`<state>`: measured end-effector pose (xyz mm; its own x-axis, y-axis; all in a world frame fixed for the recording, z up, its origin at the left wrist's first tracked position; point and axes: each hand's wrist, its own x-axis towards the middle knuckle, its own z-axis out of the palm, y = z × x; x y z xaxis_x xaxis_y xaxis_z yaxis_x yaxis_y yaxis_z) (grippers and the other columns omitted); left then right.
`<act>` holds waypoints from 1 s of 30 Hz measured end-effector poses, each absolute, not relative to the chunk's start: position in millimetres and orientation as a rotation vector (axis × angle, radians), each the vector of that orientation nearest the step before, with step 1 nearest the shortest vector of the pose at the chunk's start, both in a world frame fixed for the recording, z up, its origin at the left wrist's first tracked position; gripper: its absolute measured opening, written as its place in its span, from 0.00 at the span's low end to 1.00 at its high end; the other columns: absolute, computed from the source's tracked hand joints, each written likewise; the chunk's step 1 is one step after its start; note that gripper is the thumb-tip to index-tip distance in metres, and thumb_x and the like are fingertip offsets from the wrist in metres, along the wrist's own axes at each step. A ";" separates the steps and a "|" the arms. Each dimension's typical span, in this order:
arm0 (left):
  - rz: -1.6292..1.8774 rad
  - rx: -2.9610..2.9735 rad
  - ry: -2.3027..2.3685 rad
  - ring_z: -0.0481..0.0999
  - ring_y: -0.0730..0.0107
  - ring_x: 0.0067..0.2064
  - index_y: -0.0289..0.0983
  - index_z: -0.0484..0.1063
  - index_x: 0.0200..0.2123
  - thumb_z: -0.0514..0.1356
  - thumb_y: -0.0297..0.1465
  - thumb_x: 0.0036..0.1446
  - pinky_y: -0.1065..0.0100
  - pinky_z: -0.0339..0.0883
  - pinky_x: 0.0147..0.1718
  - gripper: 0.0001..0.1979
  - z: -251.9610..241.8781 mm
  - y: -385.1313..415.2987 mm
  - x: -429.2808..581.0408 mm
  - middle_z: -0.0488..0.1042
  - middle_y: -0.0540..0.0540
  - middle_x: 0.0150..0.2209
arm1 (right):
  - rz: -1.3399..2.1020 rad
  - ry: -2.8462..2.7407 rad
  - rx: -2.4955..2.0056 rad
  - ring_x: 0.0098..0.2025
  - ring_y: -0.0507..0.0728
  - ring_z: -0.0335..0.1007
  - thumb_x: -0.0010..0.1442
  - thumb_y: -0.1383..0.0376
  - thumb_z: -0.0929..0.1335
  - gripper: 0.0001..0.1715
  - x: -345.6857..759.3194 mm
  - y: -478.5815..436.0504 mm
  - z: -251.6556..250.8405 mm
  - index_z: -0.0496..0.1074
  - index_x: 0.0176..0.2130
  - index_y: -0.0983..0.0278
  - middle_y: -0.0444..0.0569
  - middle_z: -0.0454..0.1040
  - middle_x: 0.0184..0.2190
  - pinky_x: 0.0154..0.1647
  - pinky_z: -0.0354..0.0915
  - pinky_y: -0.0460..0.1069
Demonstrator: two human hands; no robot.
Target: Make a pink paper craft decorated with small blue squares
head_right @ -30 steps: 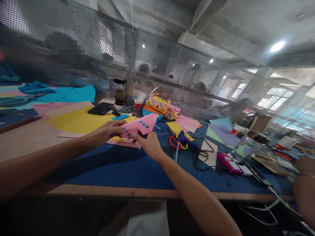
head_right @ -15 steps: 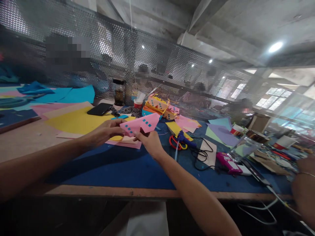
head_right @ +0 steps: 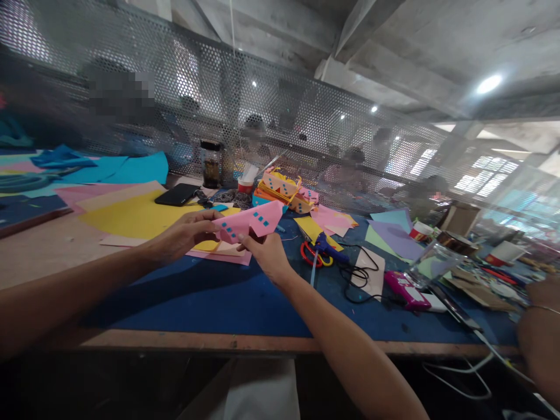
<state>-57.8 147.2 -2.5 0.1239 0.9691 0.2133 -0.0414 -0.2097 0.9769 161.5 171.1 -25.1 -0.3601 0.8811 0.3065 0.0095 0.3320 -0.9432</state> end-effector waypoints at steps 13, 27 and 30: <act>1.288 1.408 1.002 0.79 0.64 0.34 0.38 0.75 0.29 0.73 0.39 0.47 0.62 0.73 0.40 0.13 -3.2 147.1 -57.2 0.79 0.48 0.32 | 1.108 -1.733 -0.856 0.39 0.63 0.86 0.60 0.48 0.77 0.22 162.9 167.9 -22.2 0.82 0.35 0.65 0.55 0.86 0.33 0.48 0.78 0.56; 1.293 1.370 0.984 0.76 0.68 0.33 0.38 0.77 0.29 0.75 0.37 0.45 0.64 0.70 0.38 0.13 -3.4 147.9 -57.4 0.78 0.49 0.31 | 1.109 -1.739 -0.832 0.39 0.62 0.85 0.60 0.49 0.77 0.20 163.1 168.0 -22.2 0.82 0.34 0.64 0.54 0.86 0.32 0.48 0.77 0.56; 1.290 1.359 0.964 0.76 0.67 0.33 0.38 0.77 0.29 0.74 0.36 0.45 0.63 0.70 0.38 0.12 -3.0 147.4 -57.1 0.78 0.49 0.30 | 1.117 -1.730 -0.824 0.38 0.62 0.85 0.60 0.49 0.77 0.20 162.7 167.7 -21.9 0.82 0.34 0.65 0.54 0.86 0.32 0.47 0.77 0.55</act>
<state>-57.1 147.4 -3.0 0.1177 0.9721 0.2030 -0.0802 -0.1945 0.9776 162.7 167.7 -21.9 -0.3813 0.8664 0.3224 0.0628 0.3722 -0.9260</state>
